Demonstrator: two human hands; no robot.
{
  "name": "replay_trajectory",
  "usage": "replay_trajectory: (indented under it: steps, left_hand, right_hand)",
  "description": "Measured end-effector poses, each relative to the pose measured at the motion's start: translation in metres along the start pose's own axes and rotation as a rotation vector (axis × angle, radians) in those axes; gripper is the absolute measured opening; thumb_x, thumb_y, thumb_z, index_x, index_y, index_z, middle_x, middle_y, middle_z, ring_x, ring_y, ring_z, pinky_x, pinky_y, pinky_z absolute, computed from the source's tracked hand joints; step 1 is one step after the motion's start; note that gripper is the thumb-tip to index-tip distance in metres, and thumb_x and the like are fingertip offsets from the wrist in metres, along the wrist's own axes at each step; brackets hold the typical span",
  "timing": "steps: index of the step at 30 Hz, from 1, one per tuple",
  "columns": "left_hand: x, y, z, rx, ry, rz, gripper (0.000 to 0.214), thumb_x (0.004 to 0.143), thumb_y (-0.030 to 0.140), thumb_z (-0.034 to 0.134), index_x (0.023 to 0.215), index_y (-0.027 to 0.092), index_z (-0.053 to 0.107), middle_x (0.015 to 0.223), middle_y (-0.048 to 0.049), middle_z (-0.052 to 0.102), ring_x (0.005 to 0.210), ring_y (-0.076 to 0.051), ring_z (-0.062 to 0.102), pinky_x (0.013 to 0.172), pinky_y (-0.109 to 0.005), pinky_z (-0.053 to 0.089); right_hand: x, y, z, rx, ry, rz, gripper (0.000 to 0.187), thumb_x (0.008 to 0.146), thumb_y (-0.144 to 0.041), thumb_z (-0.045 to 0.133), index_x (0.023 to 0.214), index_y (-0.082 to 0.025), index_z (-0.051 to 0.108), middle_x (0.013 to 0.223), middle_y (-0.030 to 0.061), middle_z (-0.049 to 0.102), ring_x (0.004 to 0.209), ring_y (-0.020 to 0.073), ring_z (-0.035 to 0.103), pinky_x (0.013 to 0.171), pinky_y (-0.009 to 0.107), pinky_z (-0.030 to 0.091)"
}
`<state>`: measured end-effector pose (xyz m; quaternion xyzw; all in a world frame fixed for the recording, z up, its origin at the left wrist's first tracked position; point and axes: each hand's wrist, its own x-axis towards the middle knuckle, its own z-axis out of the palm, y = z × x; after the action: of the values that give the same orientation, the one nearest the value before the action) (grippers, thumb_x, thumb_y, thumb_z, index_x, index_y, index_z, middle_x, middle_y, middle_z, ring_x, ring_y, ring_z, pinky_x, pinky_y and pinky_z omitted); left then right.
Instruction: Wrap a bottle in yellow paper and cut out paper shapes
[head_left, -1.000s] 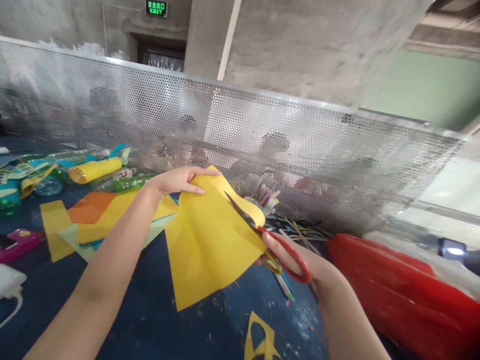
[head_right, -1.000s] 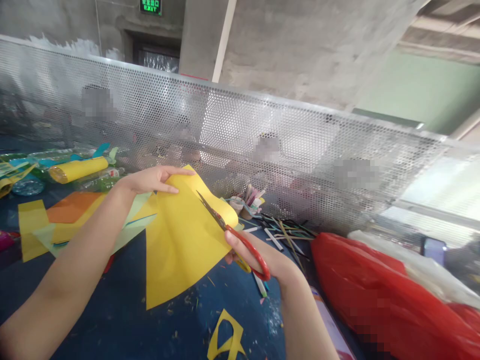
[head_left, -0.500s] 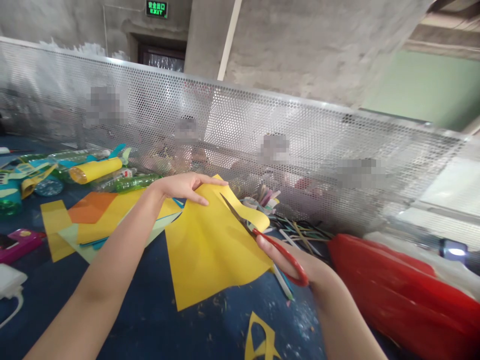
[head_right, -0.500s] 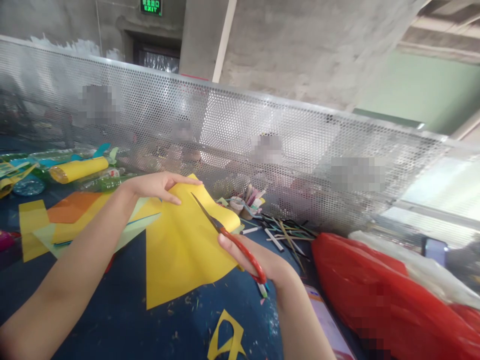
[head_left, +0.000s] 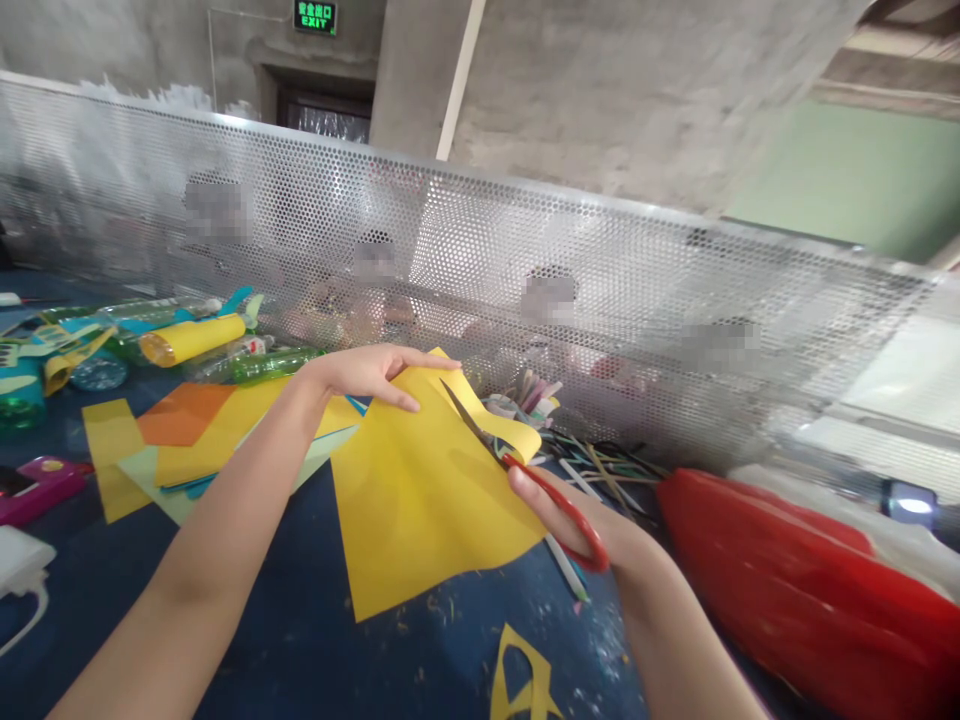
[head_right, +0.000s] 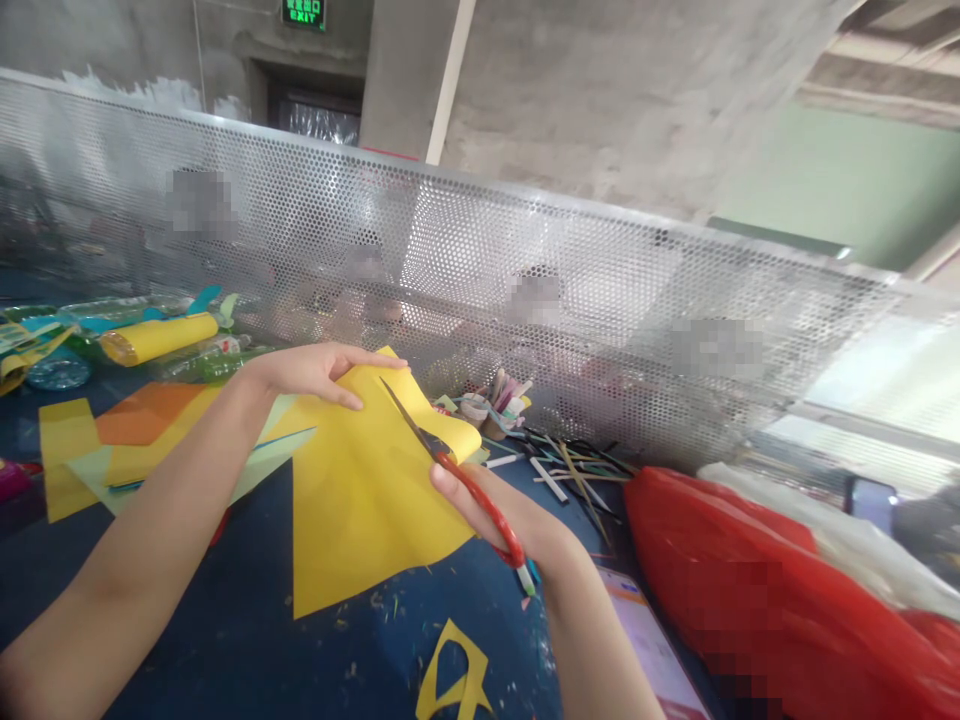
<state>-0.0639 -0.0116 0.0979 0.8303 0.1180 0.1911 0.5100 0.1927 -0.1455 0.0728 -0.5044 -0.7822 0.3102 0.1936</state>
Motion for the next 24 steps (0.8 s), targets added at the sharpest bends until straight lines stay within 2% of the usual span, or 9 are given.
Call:
replay_trajectory:
  steps: [5,8,12,15,18,21,24]
  left_hand:
    - [-0.001,0.004,0.002,-0.001,0.010,-0.024,0.071,0.076,0.015,0.067,0.137,0.032,0.036,0.132,-0.0038,0.053,0.111,-0.022,0.056,0.091,-0.035,0.047]
    - [-0.001,0.005,0.002,-0.004,0.016,-0.019,0.072,0.075,0.015,0.067,0.138,0.031,0.036,0.131,-0.0040,0.054,0.110,-0.021,0.057,0.091,-0.035,0.046]
    - [-0.001,0.005,0.002,-0.008,0.017,-0.026,0.073,0.075,0.015,0.067,0.138,0.030,0.035,0.130,-0.0039,0.055,0.110,-0.021,0.056,0.092,-0.034,0.046]
    - [-0.001,0.005,0.002,-0.004,0.016,-0.034,0.073,0.075,0.014,0.067,0.138,0.031,0.035,0.130,-0.0042,0.054,0.110,-0.021,0.057,0.089,-0.033,0.048]
    - [-0.002,0.006,0.002,0.004,0.014,-0.025,0.073,0.075,0.012,0.066,0.138,0.032,0.035,0.132,-0.0039,0.053,0.112,-0.022,0.056,0.089,-0.034,0.048]
    - [-0.002,0.005,0.001,0.018,0.026,-0.019,0.071,0.075,0.012,0.065,0.137,0.034,0.037,0.134,-0.0033,0.051,0.113,-0.022,0.055,0.090,-0.033,0.047]
    - [-0.003,0.004,0.000,0.030,0.031,0.000,0.070,0.075,0.013,0.066,0.136,0.034,0.038,0.136,-0.0028,0.049,0.115,-0.022,0.053,0.090,-0.032,0.047]
  right_hand:
    - [0.003,0.013,0.002,0.057,0.019,0.024,0.056,0.085,-0.065,0.034,0.102,-0.023,0.066,0.095,0.0057,0.071,0.087,0.0280,0.065,0.077,0.038,0.053]
    - [0.005,0.019,0.004,0.114,0.036,0.008,0.053,0.086,-0.063,0.035,0.108,-0.023,0.064,0.095,0.0058,0.071,0.089,0.0277,0.065,0.078,0.038,0.052]
    - [0.007,0.022,0.005,0.168,0.031,-0.008,0.054,0.086,-0.062,0.037,0.114,-0.022,0.060,0.093,0.0060,0.071,0.088,0.0270,0.065,0.078,0.038,0.052]
    - [0.008,0.021,0.004,0.136,0.040,0.003,0.054,0.085,-0.063,0.038,0.110,-0.022,0.062,0.094,0.0064,0.070,0.086,0.0264,0.064,0.078,0.038,0.052]
    - [0.008,0.019,0.004,0.082,0.031,0.064,0.059,0.083,-0.068,0.034,0.097,-0.019,0.065,0.083,0.0074,0.069,0.070,0.0236,0.063,0.062,0.035,0.052]
    - [0.007,0.015,0.005,0.065,0.030,0.108,0.063,0.081,-0.072,0.030,0.087,-0.018,0.062,0.072,0.0069,0.065,0.054,0.0181,0.057,0.047,0.028,0.046]
    - [0.007,0.010,0.005,0.041,0.057,0.087,0.063,0.081,-0.073,0.029,0.081,-0.018,0.060,0.061,0.0045,0.061,0.049,0.0163,0.054,0.046,0.027,0.044]
